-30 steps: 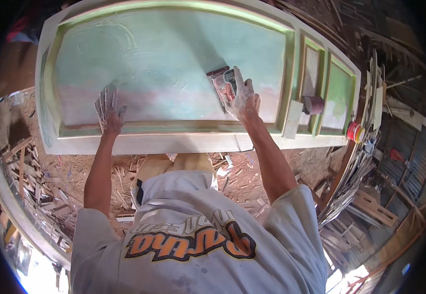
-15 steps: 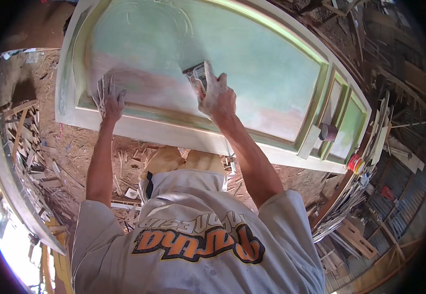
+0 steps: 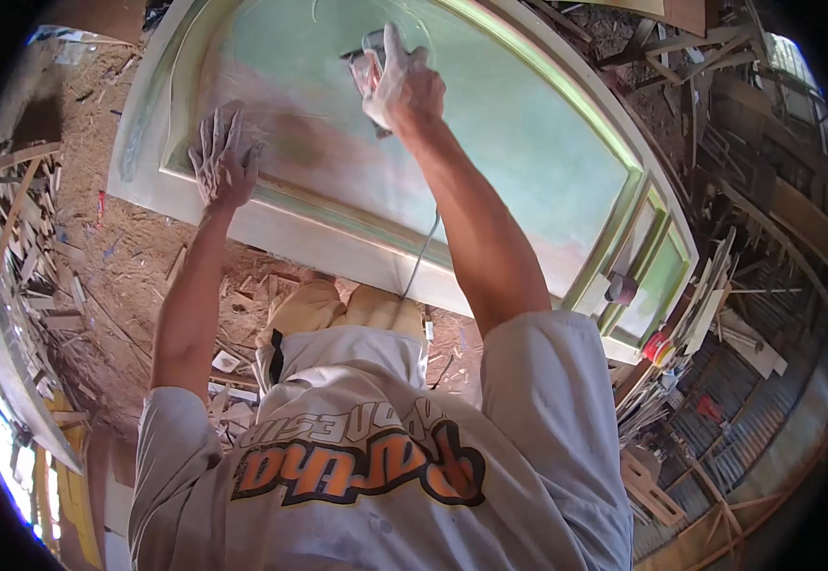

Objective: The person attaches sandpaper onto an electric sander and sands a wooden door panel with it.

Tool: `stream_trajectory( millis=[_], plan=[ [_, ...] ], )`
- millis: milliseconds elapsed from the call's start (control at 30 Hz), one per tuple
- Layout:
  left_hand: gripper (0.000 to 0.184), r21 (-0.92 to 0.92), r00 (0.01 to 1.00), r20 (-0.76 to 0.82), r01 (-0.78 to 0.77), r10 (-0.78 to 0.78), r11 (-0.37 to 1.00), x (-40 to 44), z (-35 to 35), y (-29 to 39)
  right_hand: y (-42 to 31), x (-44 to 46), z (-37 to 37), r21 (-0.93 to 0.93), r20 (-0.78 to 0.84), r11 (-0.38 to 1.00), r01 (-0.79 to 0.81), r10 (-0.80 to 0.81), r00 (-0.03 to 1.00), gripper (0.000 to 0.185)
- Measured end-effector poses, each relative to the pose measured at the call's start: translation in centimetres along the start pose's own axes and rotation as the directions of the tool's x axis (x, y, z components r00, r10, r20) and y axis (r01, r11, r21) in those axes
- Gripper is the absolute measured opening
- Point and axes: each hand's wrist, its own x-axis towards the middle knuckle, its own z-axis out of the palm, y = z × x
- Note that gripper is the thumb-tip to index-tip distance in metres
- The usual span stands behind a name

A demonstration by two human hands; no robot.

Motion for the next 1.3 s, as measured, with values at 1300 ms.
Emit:
stream_trajectory(
  millis=[1300],
  plan=[
    [0.083,0.022,0.99,0.115,0.081,-0.083,0.996,0.8,-1.6,0.5,0.9,-1.2,0.3,-0.086,-0.033,0.995,-0.044,0.041,0.999,0.091]
  ],
)
